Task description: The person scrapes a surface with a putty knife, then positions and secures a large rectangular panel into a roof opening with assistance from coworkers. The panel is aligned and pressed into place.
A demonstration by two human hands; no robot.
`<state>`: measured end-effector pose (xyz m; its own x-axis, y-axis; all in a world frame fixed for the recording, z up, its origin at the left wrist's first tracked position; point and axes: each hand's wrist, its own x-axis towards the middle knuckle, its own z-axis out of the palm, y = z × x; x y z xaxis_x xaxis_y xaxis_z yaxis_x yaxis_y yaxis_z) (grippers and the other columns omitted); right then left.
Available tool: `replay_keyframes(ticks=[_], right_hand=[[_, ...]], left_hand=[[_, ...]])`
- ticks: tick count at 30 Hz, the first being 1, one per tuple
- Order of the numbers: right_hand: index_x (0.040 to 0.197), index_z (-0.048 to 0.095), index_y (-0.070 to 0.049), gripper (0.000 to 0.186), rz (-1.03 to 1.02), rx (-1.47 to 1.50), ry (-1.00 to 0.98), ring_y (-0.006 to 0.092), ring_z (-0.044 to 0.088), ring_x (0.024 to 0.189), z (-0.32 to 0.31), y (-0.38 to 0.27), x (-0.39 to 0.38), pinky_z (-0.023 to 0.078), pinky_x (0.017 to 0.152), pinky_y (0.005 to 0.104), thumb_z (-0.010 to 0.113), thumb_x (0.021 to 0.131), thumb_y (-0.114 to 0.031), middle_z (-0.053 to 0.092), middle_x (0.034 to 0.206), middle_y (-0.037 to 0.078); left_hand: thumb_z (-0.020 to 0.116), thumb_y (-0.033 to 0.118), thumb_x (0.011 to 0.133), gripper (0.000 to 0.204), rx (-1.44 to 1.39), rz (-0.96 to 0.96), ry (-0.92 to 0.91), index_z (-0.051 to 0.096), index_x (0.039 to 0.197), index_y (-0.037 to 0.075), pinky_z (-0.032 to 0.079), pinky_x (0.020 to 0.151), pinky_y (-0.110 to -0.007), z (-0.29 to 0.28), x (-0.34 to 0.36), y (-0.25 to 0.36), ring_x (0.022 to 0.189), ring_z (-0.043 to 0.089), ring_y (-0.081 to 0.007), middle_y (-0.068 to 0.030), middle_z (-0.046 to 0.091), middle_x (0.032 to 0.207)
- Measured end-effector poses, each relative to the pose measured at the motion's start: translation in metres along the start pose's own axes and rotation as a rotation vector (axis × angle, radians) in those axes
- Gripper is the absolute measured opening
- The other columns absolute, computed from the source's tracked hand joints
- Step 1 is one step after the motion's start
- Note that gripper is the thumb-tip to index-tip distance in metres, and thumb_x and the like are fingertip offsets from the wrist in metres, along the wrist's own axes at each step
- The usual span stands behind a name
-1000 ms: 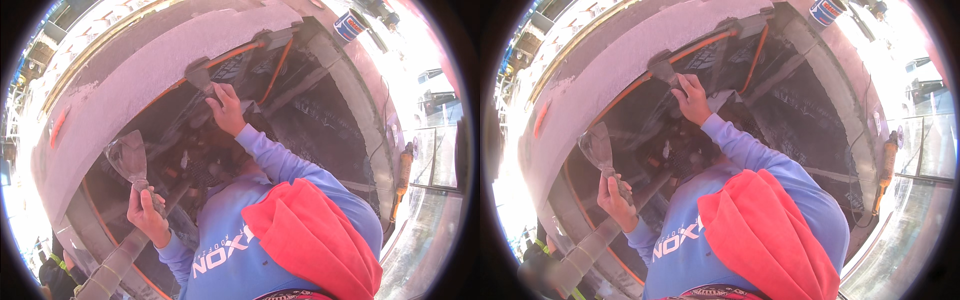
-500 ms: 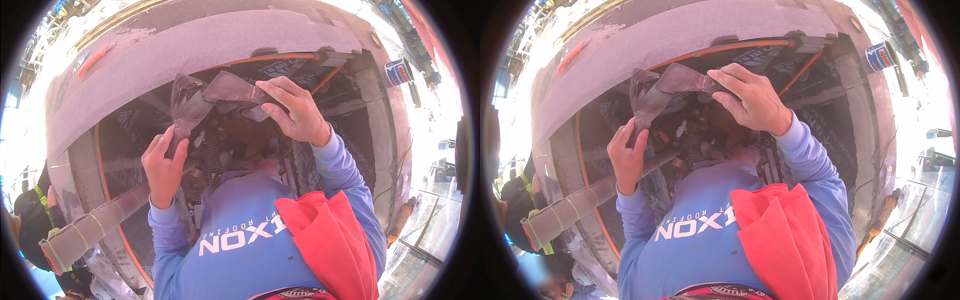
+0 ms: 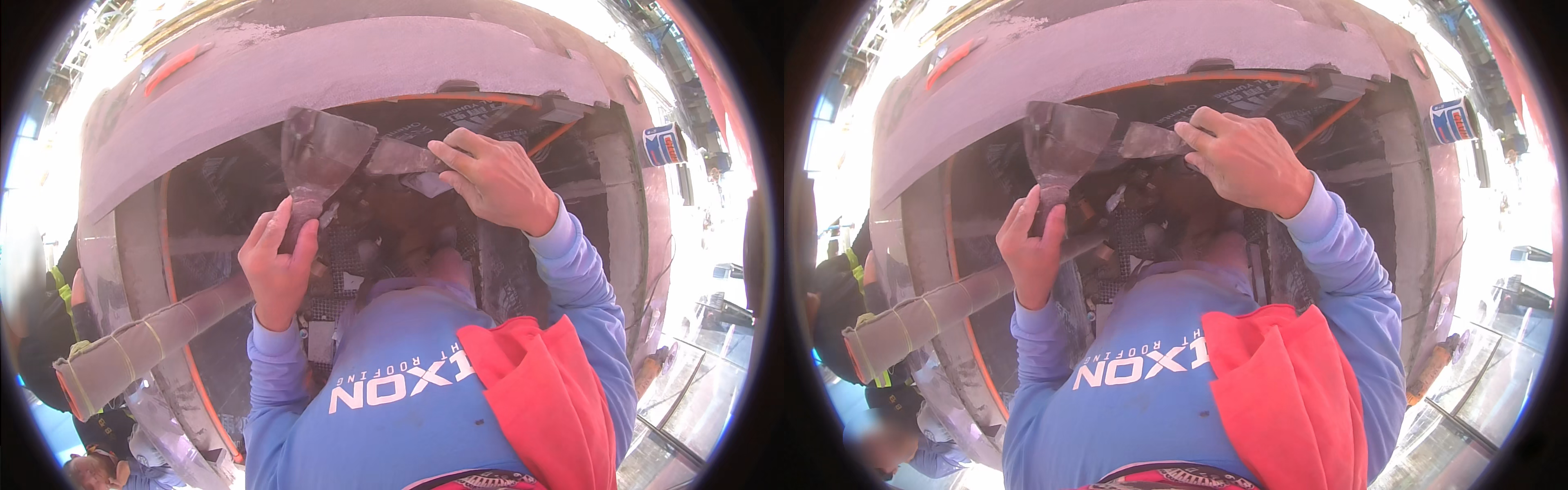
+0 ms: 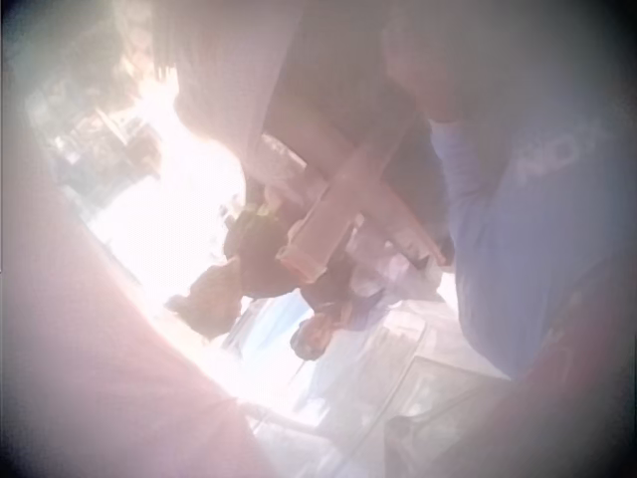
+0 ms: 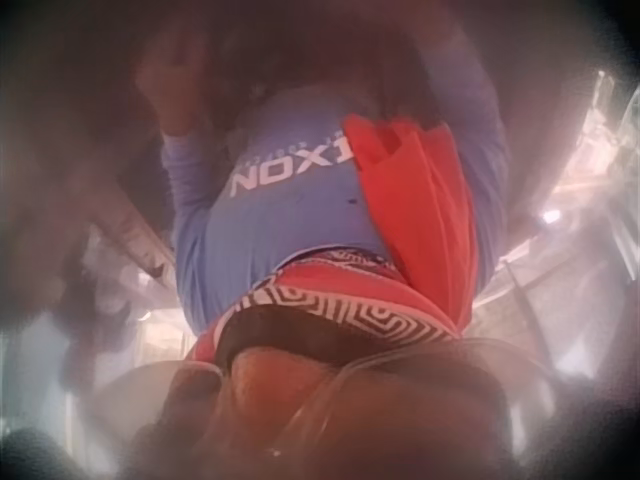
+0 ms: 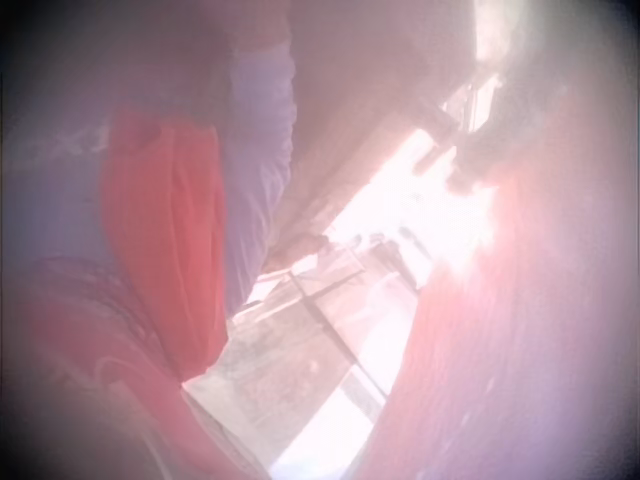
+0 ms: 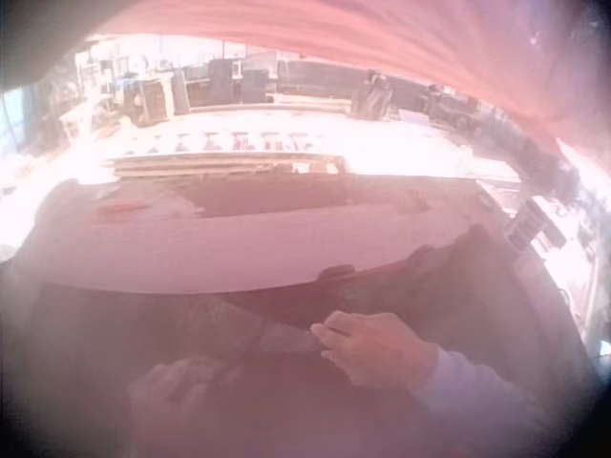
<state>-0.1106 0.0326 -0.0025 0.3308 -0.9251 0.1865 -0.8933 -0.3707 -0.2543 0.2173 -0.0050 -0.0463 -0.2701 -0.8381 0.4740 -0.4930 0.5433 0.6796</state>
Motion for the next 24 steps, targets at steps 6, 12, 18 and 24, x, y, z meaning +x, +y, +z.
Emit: replay_keyframes(ticks=[6,12,18,24], right_hand=[[0.127,0.065,0.002,0.036,0.115,0.421,0.368,0.0331,0.068,0.092,0.051,-0.002,-0.004,0.055,0.080,0.0395,0.074,0.095,-0.012,0.065,0.112,0.014],[0.128,0.061,0.005,0.040,0.132,0.801,0.620,0.0334,0.066,0.102,0.130,-0.040,0.045,0.053,0.090,0.0382,0.075,0.094,-0.009,0.064,0.117,0.019],[0.131,0.056,0.003,0.047,0.038,0.858,0.785,0.0373,0.063,0.098,0.191,-0.074,0.092,0.054,0.083,0.0422,0.078,0.091,-0.008,0.059,0.115,0.020],[0.132,0.056,0.003,0.047,0.065,0.791,0.843,0.0380,0.062,0.099,0.216,-0.100,0.124,0.053,0.085,0.0424,0.078,0.090,-0.005,0.058,0.115,0.020]], left_hand=[[0.073,0.006,0.093,0.033,-0.194,-0.338,0.225,0.069,0.122,-0.009,0.051,0.064,-0.027,-0.002,-0.014,0.005,0.069,0.067,-0.0141,-0.0086,0.071,0.090],[0.066,0.012,0.100,0.031,-0.367,-0.672,0.500,0.069,0.122,-0.009,0.048,0.059,-0.026,-0.007,-0.057,0.028,0.067,0.064,-0.0121,-0.0077,0.071,0.093],[0.065,0.016,0.101,0.032,-0.225,-0.715,0.533,0.068,0.122,-0.009,0.048,0.056,-0.025,-0.023,-0.094,0.047,0.065,0.063,-0.0132,-0.0092,0.070,0.093],[0.065,0.015,0.100,0.031,-0.240,-0.644,0.509,0.069,0.120,-0.009,0.048,0.057,-0.025,-0.046,-0.084,0.032,0.066,0.063,-0.0119,-0.0074,0.070,0.091]])
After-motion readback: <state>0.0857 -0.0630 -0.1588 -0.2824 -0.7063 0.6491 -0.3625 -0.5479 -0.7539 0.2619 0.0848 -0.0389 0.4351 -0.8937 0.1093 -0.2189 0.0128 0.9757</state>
